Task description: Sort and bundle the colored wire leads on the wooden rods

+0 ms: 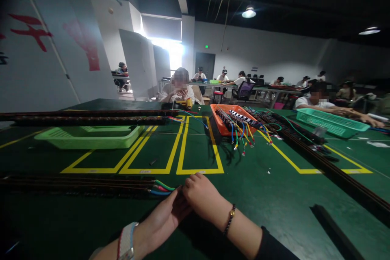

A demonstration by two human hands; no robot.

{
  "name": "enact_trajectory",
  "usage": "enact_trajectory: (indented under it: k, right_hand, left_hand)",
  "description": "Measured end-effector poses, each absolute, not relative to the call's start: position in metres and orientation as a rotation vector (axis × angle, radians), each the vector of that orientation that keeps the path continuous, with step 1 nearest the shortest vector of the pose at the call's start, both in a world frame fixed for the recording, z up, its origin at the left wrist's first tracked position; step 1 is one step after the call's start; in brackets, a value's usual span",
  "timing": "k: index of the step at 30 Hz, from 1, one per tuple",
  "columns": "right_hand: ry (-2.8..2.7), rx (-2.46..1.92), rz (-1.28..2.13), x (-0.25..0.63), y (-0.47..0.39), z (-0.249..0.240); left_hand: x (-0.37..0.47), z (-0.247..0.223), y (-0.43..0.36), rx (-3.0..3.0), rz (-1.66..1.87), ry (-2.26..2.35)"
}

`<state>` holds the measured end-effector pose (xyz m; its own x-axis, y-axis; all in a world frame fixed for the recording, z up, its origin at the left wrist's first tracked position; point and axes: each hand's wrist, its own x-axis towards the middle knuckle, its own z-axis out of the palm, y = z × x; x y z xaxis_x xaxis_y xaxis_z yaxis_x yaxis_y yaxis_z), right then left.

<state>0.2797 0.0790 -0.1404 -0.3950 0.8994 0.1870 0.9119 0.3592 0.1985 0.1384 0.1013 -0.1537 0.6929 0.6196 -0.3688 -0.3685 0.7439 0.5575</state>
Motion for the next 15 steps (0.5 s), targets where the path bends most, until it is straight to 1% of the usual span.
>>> enact_trajectory:
  k: [7,13,15]
  right_hand:
    - [-2.546,-1.782,-0.328,0.277,0.073,-0.134]
    - [-2.328,-2.093,-0.189,0.27,0.06,-0.114]
    - [-2.313,-2.135,-0.167,0.269,0.058,-0.111]
  left_hand:
    - [0.143,-0.153,0.101,0.519,0.631,0.625]
    - [0.144,-0.156,0.104,0.52,0.597,0.583]
    - [0.143,-0.159,0.105,0.497,0.602,0.565]
